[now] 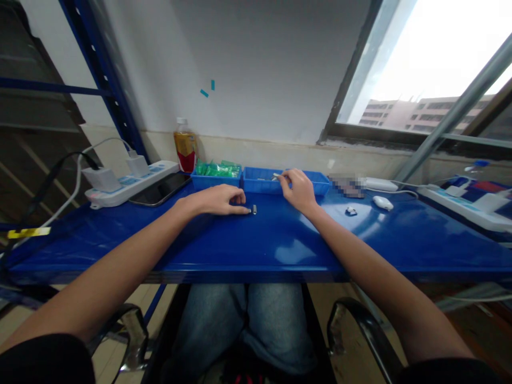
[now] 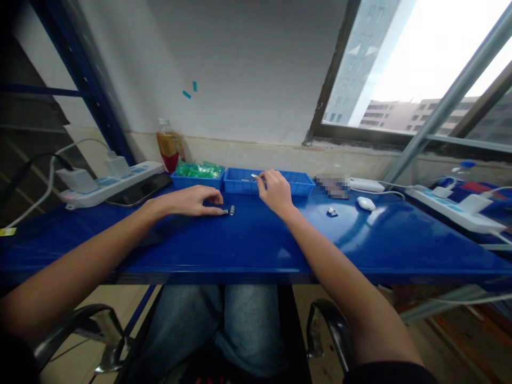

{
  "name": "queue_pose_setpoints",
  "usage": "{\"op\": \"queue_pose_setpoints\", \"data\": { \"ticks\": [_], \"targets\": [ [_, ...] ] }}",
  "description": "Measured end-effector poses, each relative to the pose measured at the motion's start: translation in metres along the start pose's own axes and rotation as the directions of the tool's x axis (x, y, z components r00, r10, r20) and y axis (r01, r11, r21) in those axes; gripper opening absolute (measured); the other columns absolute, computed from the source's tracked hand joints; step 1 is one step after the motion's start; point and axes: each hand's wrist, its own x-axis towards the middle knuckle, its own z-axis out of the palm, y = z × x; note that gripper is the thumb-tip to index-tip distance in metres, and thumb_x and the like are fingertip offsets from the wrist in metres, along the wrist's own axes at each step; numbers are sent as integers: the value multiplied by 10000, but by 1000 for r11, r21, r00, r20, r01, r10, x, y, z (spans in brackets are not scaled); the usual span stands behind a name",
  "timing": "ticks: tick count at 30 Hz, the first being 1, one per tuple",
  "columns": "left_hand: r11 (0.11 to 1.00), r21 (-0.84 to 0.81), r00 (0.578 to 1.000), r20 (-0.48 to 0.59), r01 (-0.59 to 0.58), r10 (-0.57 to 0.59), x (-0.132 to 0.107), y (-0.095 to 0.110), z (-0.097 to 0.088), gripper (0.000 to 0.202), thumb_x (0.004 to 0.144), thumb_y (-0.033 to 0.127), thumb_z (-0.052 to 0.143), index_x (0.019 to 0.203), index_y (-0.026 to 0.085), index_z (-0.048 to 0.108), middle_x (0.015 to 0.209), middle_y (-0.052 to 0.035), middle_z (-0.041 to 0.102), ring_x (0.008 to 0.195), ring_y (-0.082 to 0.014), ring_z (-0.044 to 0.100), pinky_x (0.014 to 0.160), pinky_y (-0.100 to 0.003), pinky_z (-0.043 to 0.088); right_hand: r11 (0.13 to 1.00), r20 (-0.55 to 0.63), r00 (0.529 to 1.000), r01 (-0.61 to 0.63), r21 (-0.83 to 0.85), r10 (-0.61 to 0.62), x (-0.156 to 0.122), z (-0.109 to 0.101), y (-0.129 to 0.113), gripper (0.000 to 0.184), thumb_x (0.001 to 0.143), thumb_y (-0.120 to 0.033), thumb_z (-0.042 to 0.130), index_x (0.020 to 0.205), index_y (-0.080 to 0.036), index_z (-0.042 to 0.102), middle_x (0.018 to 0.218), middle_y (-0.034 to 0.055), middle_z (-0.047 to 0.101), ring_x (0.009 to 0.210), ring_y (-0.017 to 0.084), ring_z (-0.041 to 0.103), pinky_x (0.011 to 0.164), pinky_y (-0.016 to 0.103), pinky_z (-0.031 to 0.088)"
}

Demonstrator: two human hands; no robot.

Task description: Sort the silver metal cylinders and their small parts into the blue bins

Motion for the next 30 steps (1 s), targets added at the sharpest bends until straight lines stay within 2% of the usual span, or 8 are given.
{"op": "queue_pose_setpoints", "data": {
  "ticks": [4, 10, 13, 17, 22, 25, 27, 30],
  "targets": [
    [998, 48, 999, 18, -46, 45, 3, 5, 7, 288, 787, 451, 583, 899, 194, 649, 920, -46, 645, 822, -175, 592, 692, -243, 416, 996, -27, 999, -48, -81, 46, -3, 4, 23, 277, 894, -383, 486, 733, -185, 593, 682, 48, 548, 695, 191, 490, 672, 314, 388],
    [998, 58, 1000, -20, 10, -9, 4, 8, 8, 168, 780, 343, 580, 817, 195, 651, 795, -31, 658, 707, -162, 593, 608, -235, 392, 983, 5, 995, -102, -149, 104, -4, 9, 24, 213, 852, -364, 537, 762, -182, 601, 750, 61, 547, 755, 209, 487, 681, 322, 386],
    [999, 20, 997, -78, 28, -27, 4, 6, 7, 187, 808, 348, 555, 835, 182, 636, 741, -28, 654, 655, -152, 588, 594, -235, 393, 985, -25, 990, -139, -106, 137, -1, 6, 22, 128, 825, -303, 533, 777, -190, 568, 800, 60, 525, 792, 211, 477, 687, 318, 379],
    [999, -19, 983, -181, -43, 39, 6, 7, 8, 213, 837, 357, 530, 847, 164, 619, 716, -30, 639, 620, -135, 571, 591, -232, 400, 988, -49, 987, -154, 21, 155, 4, -5, 10, 121, 792, -181, 448, 675, -211, 453, 730, 28, 464, 742, 194, 447, 684, 319, 360],
    [992, -49, 960, -262, -113, 97, 7, 18, 5, 223, 876, 341, 479, 888, 153, 599, 745, -35, 638, 658, -137, 575, 634, -249, 427, 982, -32, 999, -19, 190, 26, 5, -13, -29, 105, 754, -135, 418, 696, -222, 411, 712, 24, 451, 715, 191, 446, 686, 330, 373],
    [988, -100, 935, -346, -117, 76, 7, 24, 4, 227, 885, 346, 468, 920, 151, 579, 776, -35, 639, 697, -142, 585, 661, -256, 441, 960, 47, 995, 75, 271, -91, 2, -13, -51, 223, 692, -97, 443, 880, -216, 463, 800, 39, 502, 771, 197, 487, 732, 339, 409],
    [983, -152, 918, -396, -103, 35, 7, 26, 4, 227, 882, 359, 476, 925, 153, 560, 775, -27, 630, 700, -139, 584, 651, -249, 445, 943, 107, 981, 120, 310, -160, -1, -12, -58, 325, 696, -105, 474, 1008, -196, 459, 858, 51, 528, 794, 194, 509, 750, 335, 426],
    [972, -210, 901, -434, -104, 2, 7, 26, 6, 227, 879, 378, 482, 902, 160, 537, 766, -15, 610, 687, -129, 571, 637, -240, 445, 934, 154, 954, 205, 292, -257, -4, -11, -60, 253, 769, -163, 517, 1019, -183, 482, 884, 58, 548, 809, 192, 514, 764, 329, 424]
  ]
}}
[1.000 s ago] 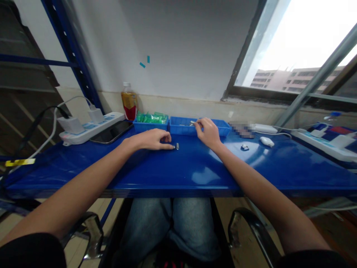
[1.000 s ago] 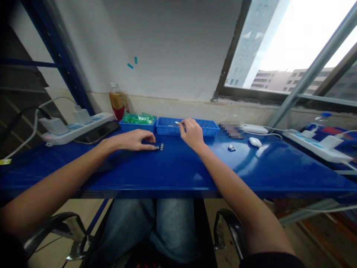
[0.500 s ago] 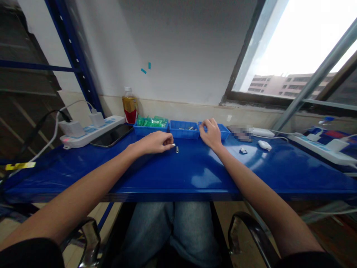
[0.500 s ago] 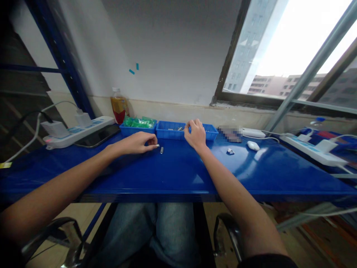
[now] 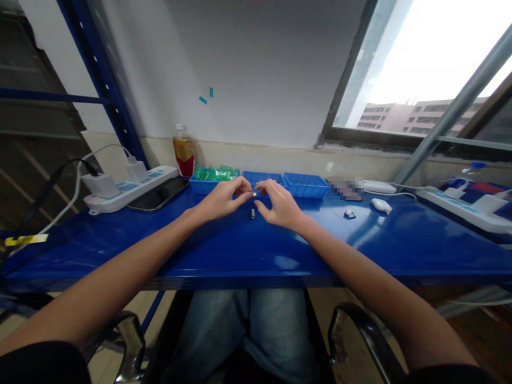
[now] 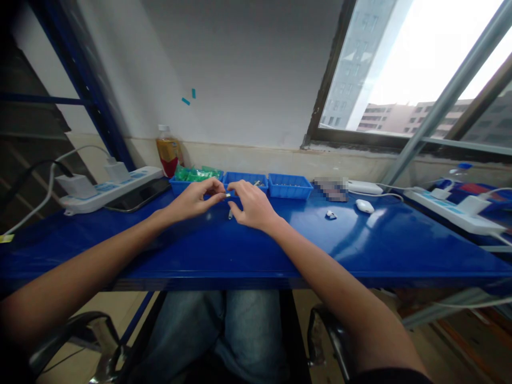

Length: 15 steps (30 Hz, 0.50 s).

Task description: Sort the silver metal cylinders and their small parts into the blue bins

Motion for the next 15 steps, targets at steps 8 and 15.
{"op": "queue_pose_setpoints", "data": {
  "ticks": [8, 15],
  "targets": [
    [999, -42, 1000, -20, -9, 8, -2, 0, 3, 233, 890, 387, 472, 870, 160, 522, 745, -7, 575, 658, -114, 536, 599, -225, 425, 995, 51, 998, 47, -87, -42, 3, -3, -1, 68, 888, -218, 475, 907, -191, 535, 869, 63, 560, 830, 190, 500, 755, 313, 405],
    [995, 55, 997, -14, -81, 82, -2, 3, 2, 228, 875, 342, 499, 1009, 158, 522, 774, -14, 622, 695, -131, 596, 645, -240, 459, 1000, -18, 999, -28, -12, 28, 2, -1, 3, 159, 936, -260, 412, 887, -167, 531, 834, 75, 565, 786, 181, 527, 736, 305, 419]
  ]
}}
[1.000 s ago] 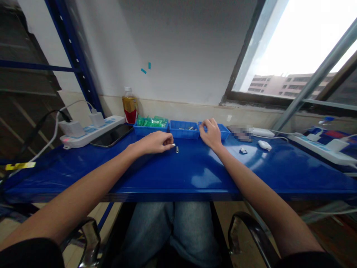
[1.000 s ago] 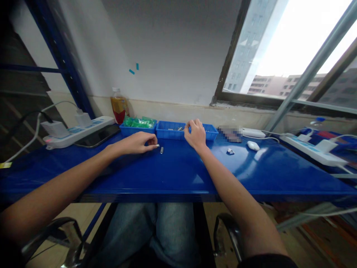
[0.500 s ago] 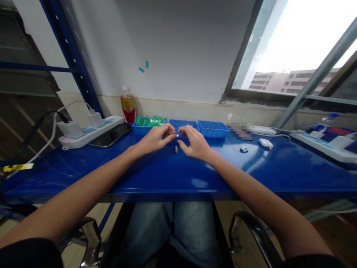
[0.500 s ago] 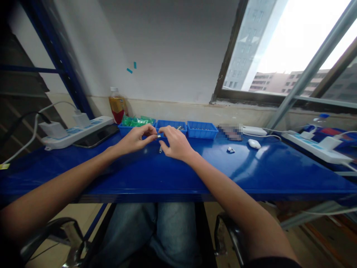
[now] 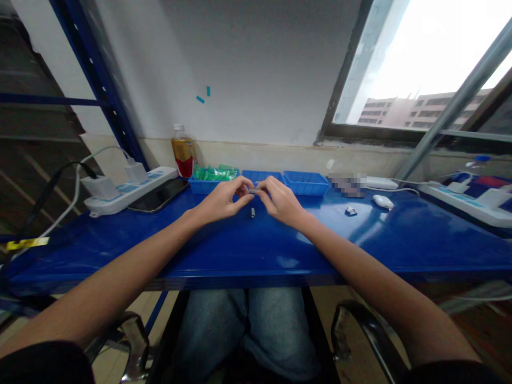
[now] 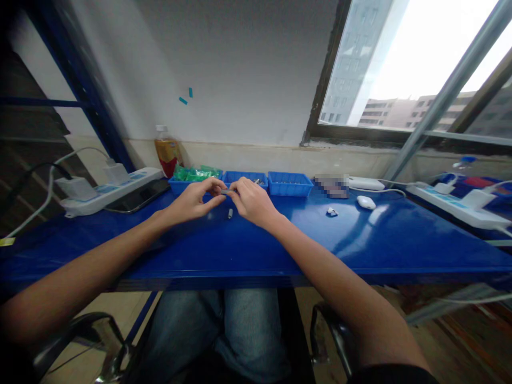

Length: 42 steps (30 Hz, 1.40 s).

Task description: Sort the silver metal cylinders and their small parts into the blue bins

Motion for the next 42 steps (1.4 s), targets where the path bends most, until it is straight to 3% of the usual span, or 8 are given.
{"op": "queue_pose_setpoints", "data": {
  "ticks": [9, 17, 29, 31, 36, 42],
  "targets": [
    [986, 154, 996, -51, -63, 71, 1, 0, -1, 213, 869, 298, 509, 1031, 164, 539, 741, -4, 608, 660, -122, 576, 615, -229, 435, 995, 10, 1000, 11, -104, -10, 1, 0, -1, 264, 964, -248, 316, 809, -173, 516, 751, 56, 554, 724, 168, 523, 701, 278, 390],
    [976, 206, 993, -70, -74, 91, 0, 5, 3, 184, 860, 317, 521, 931, 155, 571, 713, -10, 626, 645, -129, 582, 612, -238, 422, 922, 84, 993, -48, -385, 87, -1, 4, -6, 306, 948, -212, 267, 799, -160, 528, 715, 65, 601, 652, 164, 536, 640, 272, 342],
    [933, 347, 993, -29, -96, 113, -2, -4, 12, 218, 876, 342, 498, 931, 164, 611, 700, -14, 641, 642, -141, 577, 634, -261, 412, 886, 344, 892, -118, -449, 293, 4, -4, -13, 262, 946, -218, 318, 907, -141, 566, 845, 83, 671, 737, 185, 615, 619, 270, 343],
    [937, 342, 996, -41, -66, 84, -2, -5, 12, 226, 877, 347, 496, 908, 164, 624, 679, -11, 638, 628, -139, 571, 622, -257, 409, 899, 350, 897, -105, -426, 271, 3, -3, -10, 261, 949, -213, 322, 926, -142, 573, 875, 85, 674, 770, 187, 623, 651, 270, 368],
    [963, 263, 990, -140, 56, -19, -1, -7, 5, 258, 880, 340, 475, 816, 153, 641, 687, -22, 646, 631, -136, 576, 600, -243, 414, 960, 253, 961, -37, -277, 110, 0, -2, -5, 231, 943, -218, 380, 1072, -132, 551, 1020, 98, 657, 922, 191, 607, 777, 275, 413],
    [981, 172, 990, -126, 86, -65, 1, -5, 5, 285, 901, 327, 442, 807, 150, 645, 728, -26, 660, 664, -133, 585, 614, -237, 413, 976, 111, 994, 13, -219, 11, -2, -1, -6, 198, 904, -273, 481, 1039, -147, 551, 906, 82, 633, 819, 180, 575, 754, 288, 421]
  ]
}}
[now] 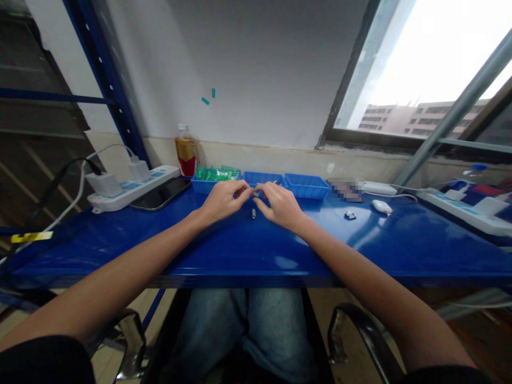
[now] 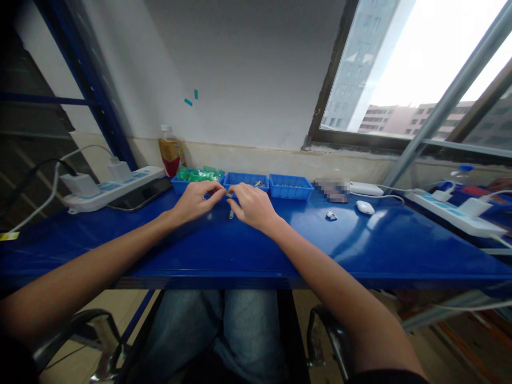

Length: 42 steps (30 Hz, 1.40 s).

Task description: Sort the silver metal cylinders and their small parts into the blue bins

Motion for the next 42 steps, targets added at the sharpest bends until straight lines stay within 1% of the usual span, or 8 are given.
{"op": "queue_pose_setpoints", "data": {
  "ticks": [4, 9, 16, 22, 27, 31, 35, 42],
  "targets": [
    [1000, -19, 999, 44, -18, 19, -1, 0, 3, 296, 913, 339, 429, 838, 153, 646, 721, -24, 653, 654, -131, 574, 620, -239, 413, 1000, -38, 999, -26, -5, 25, 0, 0, 1, 165, 902, -252, 447, 956, -149, 563, 835, 71, 610, 764, 177, 553, 724, 290, 409],
    [998, -69, 999, 40, 10, -8, 0, 0, 3, 282, 895, 367, 462, 852, 148, 635, 676, -12, 635, 607, -123, 561, 579, -228, 412, 999, -12, 999, -51, 16, 51, -1, 0, 4, 169, 903, -259, 424, 916, -154, 557, 807, 65, 600, 741, 170, 542, 711, 278, 400],
    [960, -276, 998, 41, 50, -40, 4, 10, 5, 302, 903, 361, 439, 796, 142, 618, 731, -21, 659, 661, -121, 598, 611, -222, 455, 998, 35, 997, -70, -2, 70, -1, -1, -1, 236, 943, -238, 286, 926, -156, 507, 837, 87, 611, 774, 185, 562, 730, 280, 401],
    [992, -124, 998, -62, -26, 19, 2, 8, 7, 300, 884, 343, 471, 743, 140, 641, 722, -31, 656, 660, -122, 578, 634, -237, 442, 993, 120, 988, -82, -84, 92, -2, -2, -6, 282, 956, -268, 244, 931, -138, 493, 829, 101, 617, 763, 201, 569, 704, 291, 392],
    [993, -84, 993, -100, -78, 70, 0, 5, 5, 279, 884, 336, 489, 727, 155, 632, 701, -24, 638, 658, -120, 561, 645, -246, 443, 990, 144, 982, -113, -80, 124, 0, -2, -10, 256, 947, -258, 263, 910, -147, 490, 828, 96, 623, 747, 189, 562, 690, 280, 377],
    [990, -91, 979, -182, -111, 93, -1, 7, 6, 186, 872, 330, 531, 874, 170, 626, 761, -21, 634, 685, -116, 564, 655, -242, 460, 988, 96, 983, -155, 2, 154, 1, 1, -7, 271, 950, -255, 243, 847, -172, 480, 769, 61, 607, 684, 167, 547, 649, 267, 352],
    [986, -91, 982, -140, -139, 125, -2, 9, 7, 275, 850, 307, 564, 1090, 173, 569, 855, -36, 649, 725, -121, 590, 679, -249, 480, 982, 62, 986, -163, 96, 158, 1, 2, 2, 315, 961, -274, 222, 788, -187, 470, 709, 38, 578, 639, 154, 523, 635, 263, 339],
    [985, -35, 983, -82, -169, 166, -1, 10, 5, 182, 865, 300, 552, 984, 170, 598, 838, -36, 652, 746, -131, 601, 692, -256, 479, 972, 82, 988, -141, 190, 128, 1, -3, 6, 351, 968, -292, 210, 764, -188, 476, 690, 35, 563, 637, 151, 521, 645, 264, 359]
  ]
}}
